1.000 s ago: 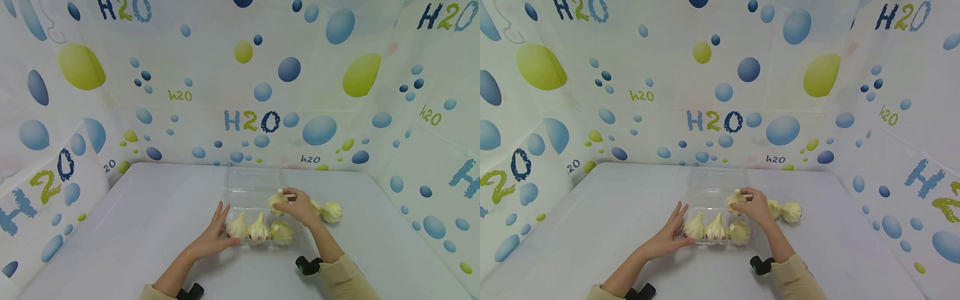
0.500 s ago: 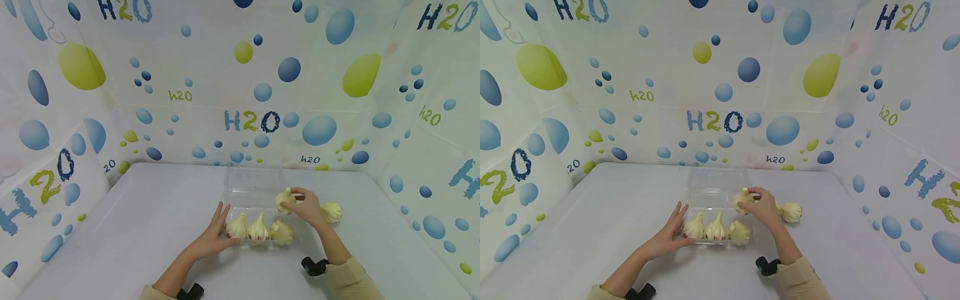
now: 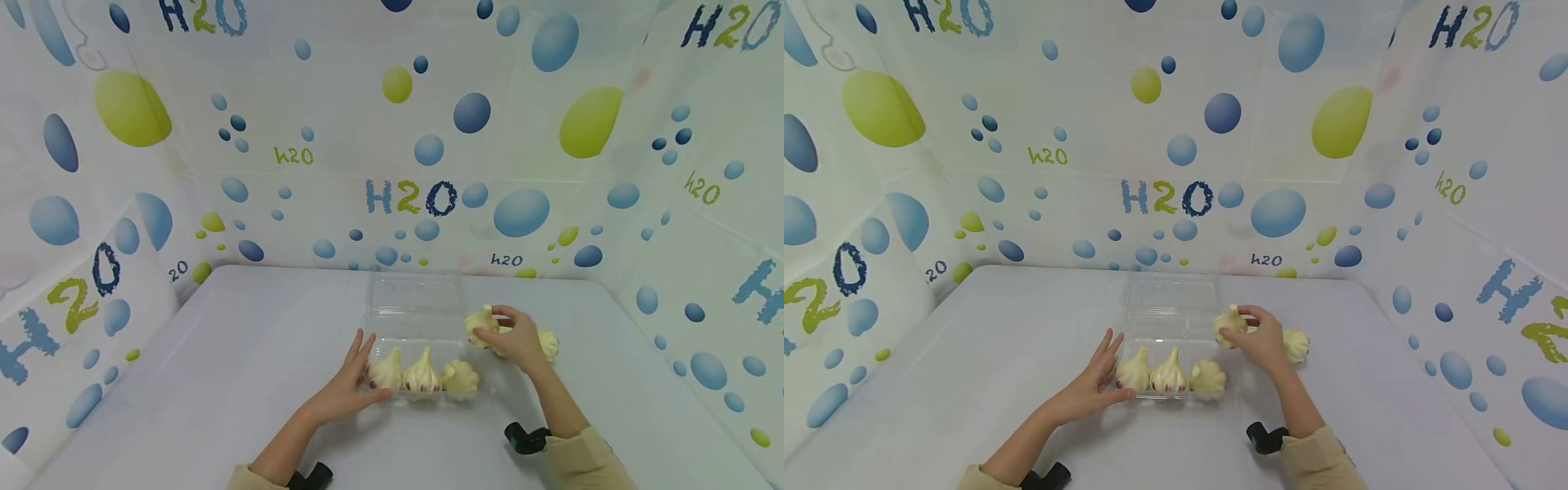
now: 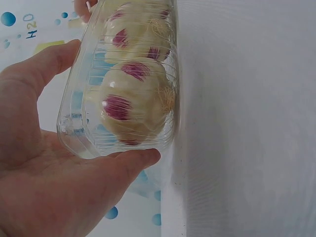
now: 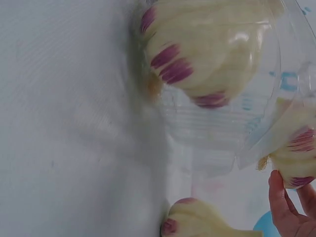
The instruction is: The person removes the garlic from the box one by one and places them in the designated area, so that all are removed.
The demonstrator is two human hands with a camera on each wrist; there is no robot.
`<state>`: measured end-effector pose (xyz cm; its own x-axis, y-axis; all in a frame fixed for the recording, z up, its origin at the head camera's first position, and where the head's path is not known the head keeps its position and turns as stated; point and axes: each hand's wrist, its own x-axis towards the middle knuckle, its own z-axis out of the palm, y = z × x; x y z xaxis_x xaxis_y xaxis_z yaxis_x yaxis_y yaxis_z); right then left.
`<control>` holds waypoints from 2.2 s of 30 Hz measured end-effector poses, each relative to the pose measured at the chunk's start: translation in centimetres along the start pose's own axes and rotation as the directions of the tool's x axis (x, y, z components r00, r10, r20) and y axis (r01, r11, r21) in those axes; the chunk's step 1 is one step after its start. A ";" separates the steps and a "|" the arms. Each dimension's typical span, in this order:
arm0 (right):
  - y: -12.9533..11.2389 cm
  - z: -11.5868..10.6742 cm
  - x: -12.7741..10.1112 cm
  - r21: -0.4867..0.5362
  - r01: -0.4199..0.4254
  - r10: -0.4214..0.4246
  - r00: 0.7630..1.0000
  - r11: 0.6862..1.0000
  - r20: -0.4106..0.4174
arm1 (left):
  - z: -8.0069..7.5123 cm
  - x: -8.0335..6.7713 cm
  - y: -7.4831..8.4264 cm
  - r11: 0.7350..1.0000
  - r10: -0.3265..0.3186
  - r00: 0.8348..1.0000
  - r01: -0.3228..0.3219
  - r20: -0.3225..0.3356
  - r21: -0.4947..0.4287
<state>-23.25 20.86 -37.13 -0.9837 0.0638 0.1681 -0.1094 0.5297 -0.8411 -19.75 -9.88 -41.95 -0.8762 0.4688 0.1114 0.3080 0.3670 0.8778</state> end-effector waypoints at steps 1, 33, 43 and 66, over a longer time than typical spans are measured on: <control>0.1 -0.1 0.0 -0.002 0.000 0.000 1.000 1.000 -0.004 | 0.0 0.0 0.0 1.000 -0.001 1.000 0.001 0.000 0.001; 3.3 -4.2 -0.7 -0.053 0.055 -0.068 0.961 0.997 -0.269 | 0.0 0.0 0.0 1.000 0.001 1.000 -0.001 0.002 0.001; 13.5 -5.6 3.4 -0.105 0.112 -0.143 0.921 0.988 -0.362 | 0.0 -0.1 0.1 1.000 -0.002 1.000 0.002 0.000 -0.006; 18.6 -9.1 4.1 -0.091 -0.023 -0.029 0.851 0.996 -0.524 | 0.0 0.0 0.0 1.000 -0.007 1.000 0.007 -0.004 0.016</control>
<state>-28.06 38.65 -47.42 -0.7593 0.4825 0.4366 -0.0735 0.6031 -0.7943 -19.76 -9.91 -41.97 -0.8799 0.4630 0.1068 0.3076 0.3836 0.8708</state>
